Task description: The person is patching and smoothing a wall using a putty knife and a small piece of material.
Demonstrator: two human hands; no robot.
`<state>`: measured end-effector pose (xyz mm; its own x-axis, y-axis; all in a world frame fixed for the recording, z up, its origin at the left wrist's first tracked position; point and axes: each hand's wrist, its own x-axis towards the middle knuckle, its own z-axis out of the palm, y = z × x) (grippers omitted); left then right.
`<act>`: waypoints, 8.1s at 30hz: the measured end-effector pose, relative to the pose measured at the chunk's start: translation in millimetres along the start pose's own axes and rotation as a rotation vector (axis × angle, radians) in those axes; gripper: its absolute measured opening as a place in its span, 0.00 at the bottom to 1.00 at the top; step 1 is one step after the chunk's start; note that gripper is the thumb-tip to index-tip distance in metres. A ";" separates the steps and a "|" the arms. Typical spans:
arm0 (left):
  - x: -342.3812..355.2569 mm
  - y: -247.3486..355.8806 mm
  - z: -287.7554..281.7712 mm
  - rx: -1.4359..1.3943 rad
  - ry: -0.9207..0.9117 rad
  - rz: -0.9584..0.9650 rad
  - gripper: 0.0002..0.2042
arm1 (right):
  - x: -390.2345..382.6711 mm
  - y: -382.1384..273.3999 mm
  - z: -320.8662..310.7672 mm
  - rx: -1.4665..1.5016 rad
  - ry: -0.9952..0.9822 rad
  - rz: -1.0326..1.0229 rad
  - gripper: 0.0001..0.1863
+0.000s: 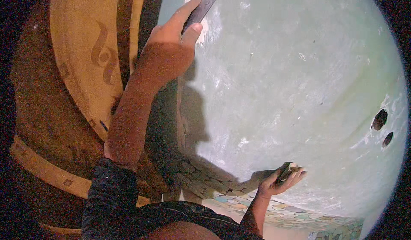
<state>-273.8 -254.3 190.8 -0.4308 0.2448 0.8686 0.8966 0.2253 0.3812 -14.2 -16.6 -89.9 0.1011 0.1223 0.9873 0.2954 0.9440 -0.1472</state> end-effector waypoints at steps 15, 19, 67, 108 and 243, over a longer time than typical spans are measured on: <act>-10.4 -2.4 19.6 -0.075 0.129 0.103 0.18 | -0.8 0.1 -7.6 0.006 -0.035 0.004 0.29; -9.9 -1.1 17.4 -0.091 0.152 0.146 0.19 | -1.9 2.9 -5.0 -0.002 -0.026 -0.001 0.29; -4.3 -5.0 6.2 -0.084 0.106 0.049 0.19 | 1.2 -2.2 -7.6 -0.022 -0.079 -0.023 0.29; -70.8 -21.9 12.9 -0.024 -0.188 -0.026 0.21 | -5.3 6.2 -3.9 -0.070 -0.064 -0.035 0.30; -109.6 -43.1 52.3 -0.138 0.049 0.056 0.25 | -18.4 6.8 -7.2 0.039 -0.007 0.011 0.31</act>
<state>-270.6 -241.5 62.6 -0.3771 0.2064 0.9029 0.9262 0.0800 0.3686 -7.2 -14.6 -109.5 0.0977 0.1351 0.9860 0.2573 0.9536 -0.1562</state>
